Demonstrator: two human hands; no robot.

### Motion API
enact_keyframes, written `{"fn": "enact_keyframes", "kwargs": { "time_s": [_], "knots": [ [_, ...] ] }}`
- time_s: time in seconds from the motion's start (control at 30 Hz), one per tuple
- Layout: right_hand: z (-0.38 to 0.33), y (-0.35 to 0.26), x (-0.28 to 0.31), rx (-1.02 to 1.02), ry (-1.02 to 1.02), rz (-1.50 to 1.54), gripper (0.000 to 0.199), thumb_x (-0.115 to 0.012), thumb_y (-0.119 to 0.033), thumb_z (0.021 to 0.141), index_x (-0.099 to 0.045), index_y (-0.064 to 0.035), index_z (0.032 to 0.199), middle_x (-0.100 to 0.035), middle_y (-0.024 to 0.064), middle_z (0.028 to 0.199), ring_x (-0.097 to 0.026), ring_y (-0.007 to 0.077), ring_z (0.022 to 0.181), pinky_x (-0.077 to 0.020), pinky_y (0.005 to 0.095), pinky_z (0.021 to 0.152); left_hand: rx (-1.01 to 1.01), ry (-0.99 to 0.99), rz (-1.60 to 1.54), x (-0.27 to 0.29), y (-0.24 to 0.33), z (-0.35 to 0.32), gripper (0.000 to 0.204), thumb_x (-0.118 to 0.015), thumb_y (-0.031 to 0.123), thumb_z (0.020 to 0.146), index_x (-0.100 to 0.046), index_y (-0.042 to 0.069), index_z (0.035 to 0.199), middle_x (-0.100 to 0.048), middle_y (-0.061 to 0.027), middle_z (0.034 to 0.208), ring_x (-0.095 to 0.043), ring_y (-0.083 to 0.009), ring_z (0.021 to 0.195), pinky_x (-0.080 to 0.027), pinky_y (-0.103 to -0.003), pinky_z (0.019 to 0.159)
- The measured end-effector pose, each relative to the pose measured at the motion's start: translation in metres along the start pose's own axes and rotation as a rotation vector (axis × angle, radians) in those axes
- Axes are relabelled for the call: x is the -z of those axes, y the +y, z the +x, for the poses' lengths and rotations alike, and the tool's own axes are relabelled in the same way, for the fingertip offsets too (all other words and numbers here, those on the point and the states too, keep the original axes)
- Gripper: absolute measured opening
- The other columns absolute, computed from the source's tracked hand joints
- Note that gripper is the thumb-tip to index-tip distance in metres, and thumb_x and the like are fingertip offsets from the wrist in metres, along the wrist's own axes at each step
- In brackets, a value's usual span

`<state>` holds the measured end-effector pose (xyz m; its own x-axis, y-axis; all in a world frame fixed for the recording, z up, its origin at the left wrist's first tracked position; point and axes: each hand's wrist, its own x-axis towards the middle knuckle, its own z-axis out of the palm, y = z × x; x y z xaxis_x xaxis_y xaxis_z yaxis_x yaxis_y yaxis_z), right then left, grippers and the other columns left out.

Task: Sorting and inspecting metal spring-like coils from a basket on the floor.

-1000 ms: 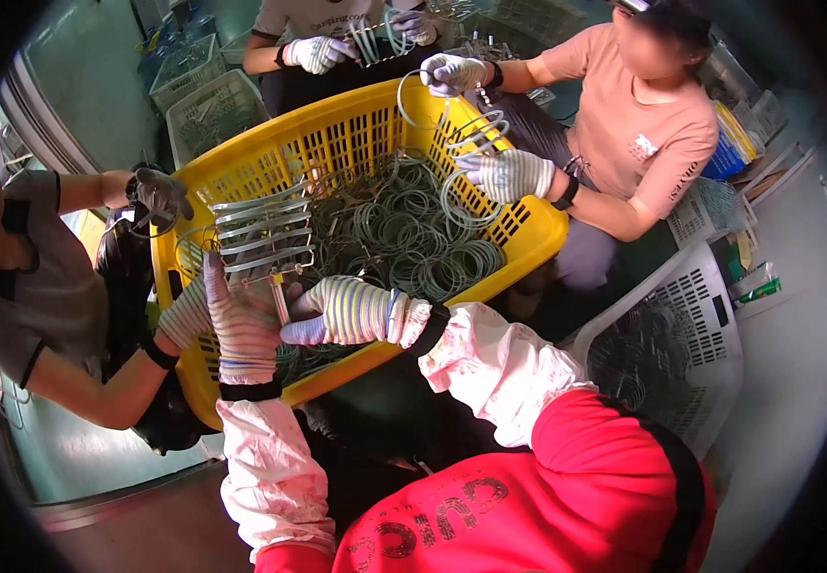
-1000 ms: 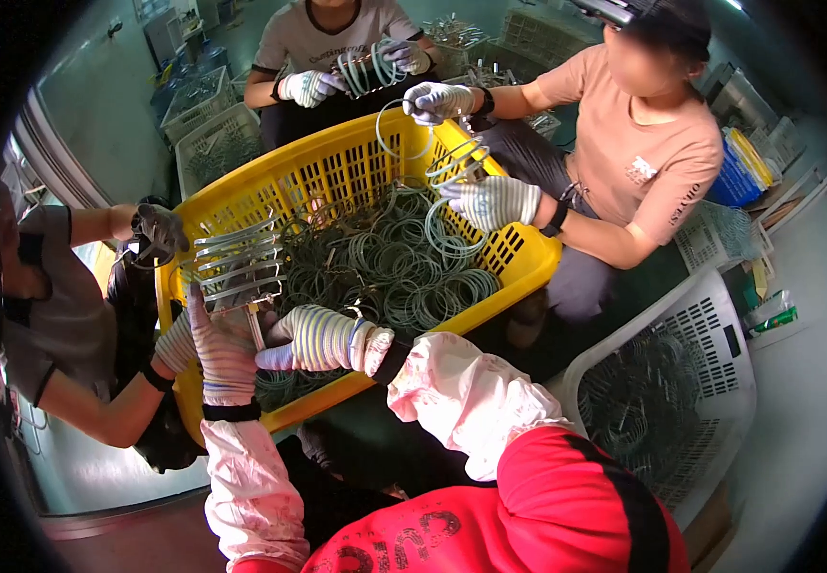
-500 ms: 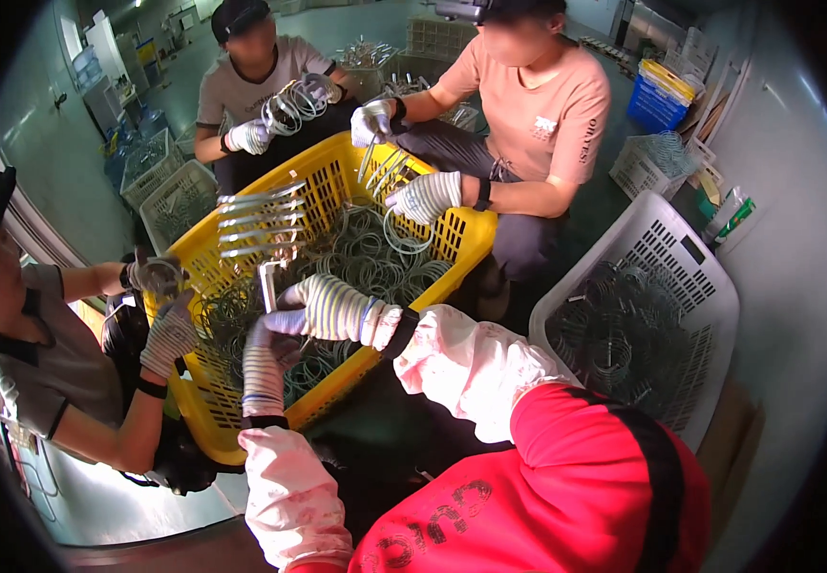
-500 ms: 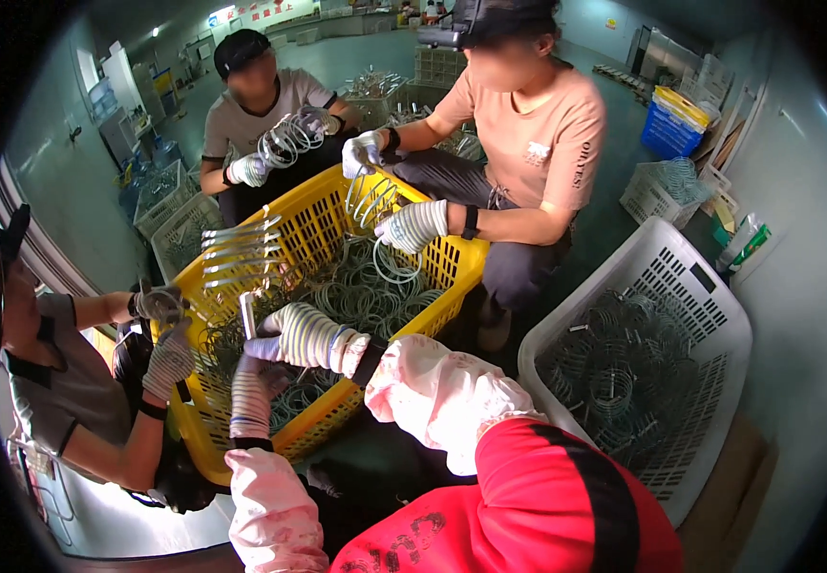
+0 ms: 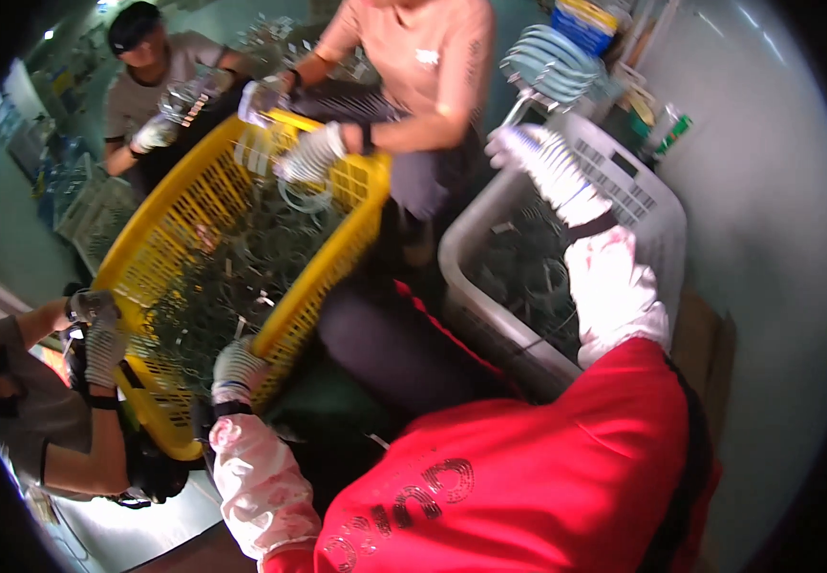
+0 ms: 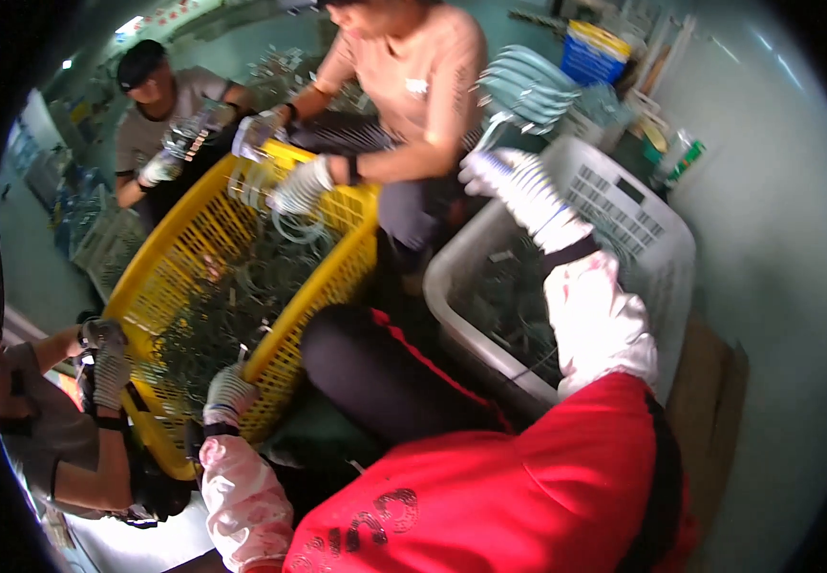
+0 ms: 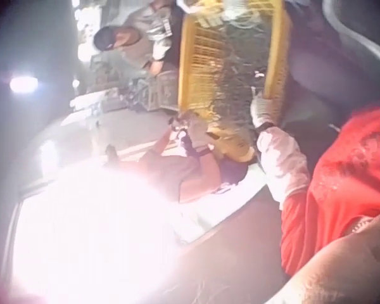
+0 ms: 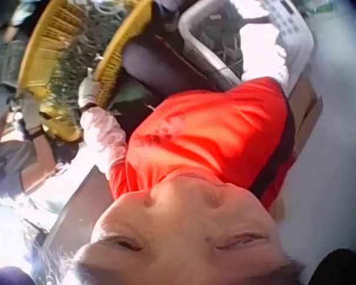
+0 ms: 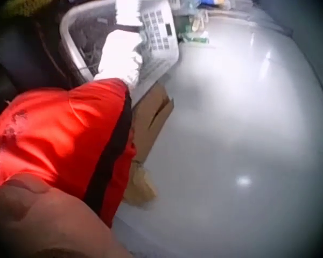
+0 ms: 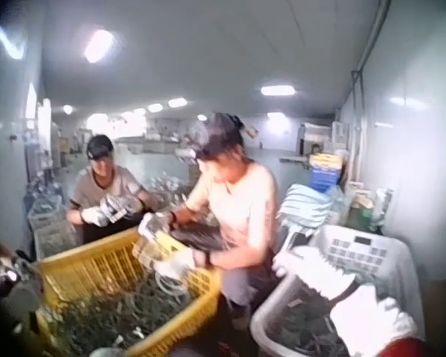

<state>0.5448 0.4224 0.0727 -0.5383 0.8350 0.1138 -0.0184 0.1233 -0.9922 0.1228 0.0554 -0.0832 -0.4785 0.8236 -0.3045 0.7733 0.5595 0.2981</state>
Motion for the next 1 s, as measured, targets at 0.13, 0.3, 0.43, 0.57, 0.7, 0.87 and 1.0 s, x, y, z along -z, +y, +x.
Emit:
{"fn": "enact_keyframes", "kwargs": {
  "time_s": [0.13, 0.3, 0.43, 0.57, 0.7, 0.87, 1.0],
  "knots": [
    [-0.052, 0.022, 0.133, -0.017, 0.480, -0.019, 0.028, -0.067, -0.027, 0.095, -0.066, -0.0034, 0.110, -0.072, 0.0090, 0.100, -0.071, 0.0203, 0.087, -0.0579, 0.0325, 0.081, 0.049, 0.051, 0.050, -0.006, -0.002, 0.002, 0.045, -0.070, 0.011, 0.074, -0.069, 0.013, 0.119, -0.072, -0.0199, 0.100, -0.068, -0.0367, 0.098, -0.055, -0.043, 0.085],
    [-0.139, 0.120, 0.311, -0.423, 0.802, -0.025, 0.034, -0.068, -0.040, 0.093, -0.068, -0.0118, 0.112, -0.073, 0.0052, 0.105, -0.070, 0.0188, 0.091, -0.0534, 0.0364, 0.082, 0.119, 0.001, 0.047, -0.013, 0.007, 0.008, 0.042, -0.067, 0.008, 0.076, -0.068, 0.013, 0.118, -0.072, -0.0200, 0.096, -0.069, -0.0368, 0.094, -0.054, -0.042, 0.081],
    [-0.192, 0.187, 0.327, -0.598, 0.833, -0.069, 0.046, -0.069, -0.053, 0.089, -0.069, -0.0145, 0.114, -0.072, 0.0041, 0.113, -0.066, 0.0192, 0.105, -0.0473, 0.0368, 0.090, 0.150, 0.068, -0.084, -0.043, -0.038, 0.018, 0.041, -0.064, 0.006, 0.075, -0.069, 0.012, 0.115, -0.071, -0.0205, 0.096, -0.069, -0.0365, 0.093, -0.054, -0.040, 0.080],
    [-0.221, 0.245, 0.323, -0.582, 0.917, -0.083, 0.037, -0.067, -0.047, 0.091, -0.067, -0.0137, 0.108, -0.074, 0.0022, 0.090, -0.070, 0.0155, 0.076, -0.0492, 0.0300, 0.062, 0.085, 0.121, -0.133, -0.043, -0.028, 0.017, 0.041, -0.064, 0.005, 0.074, -0.069, 0.009, 0.114, -0.073, -0.0174, 0.093, -0.070, -0.0328, 0.088, -0.053, -0.037, 0.080],
    [-0.225, 0.272, 0.319, -0.717, 0.907, -0.147, 0.032, -0.067, -0.046, 0.091, -0.067, -0.0150, 0.097, -0.072, -0.0012, 0.084, -0.068, 0.0126, 0.070, -0.0475, 0.0305, 0.059, 0.153, 0.083, 0.003, -0.031, -0.003, 0.015, 0.040, -0.067, 0.006, 0.074, -0.069, 0.007, 0.114, -0.073, -0.0156, 0.091, -0.070, -0.0305, 0.085, -0.053, -0.036, 0.079],
    [-0.192, 0.294, 0.335, -0.733, 0.873, -0.006, 0.027, -0.065, -0.045, 0.092, -0.065, -0.0181, 0.094, -0.070, -0.0045, 0.085, -0.066, 0.0116, 0.075, -0.0483, 0.0347, 0.071, 0.169, 0.149, -0.106, -0.061, -0.091, 0.035, 0.040, -0.068, 0.004, 0.072, -0.070, 0.007, 0.113, -0.074, -0.0155, 0.091, -0.071, -0.0291, 0.084, -0.054, -0.036, 0.076],
    [-0.194, 0.326, 0.341, -0.805, 0.952, 0.144, 0.023, -0.063, -0.038, 0.095, -0.066, -0.0155, 0.092, -0.071, -0.0036, 0.082, -0.066, 0.0119, 0.066, -0.0491, 0.0326, 0.060, 0.191, 0.113, -0.041, -0.043, -0.041, 0.016, 0.039, -0.067, 0.008, 0.073, -0.070, 0.009, 0.112, -0.073, -0.0168, 0.092, -0.070, -0.0333, 0.087, -0.054, -0.039, 0.079]
  ]
}}
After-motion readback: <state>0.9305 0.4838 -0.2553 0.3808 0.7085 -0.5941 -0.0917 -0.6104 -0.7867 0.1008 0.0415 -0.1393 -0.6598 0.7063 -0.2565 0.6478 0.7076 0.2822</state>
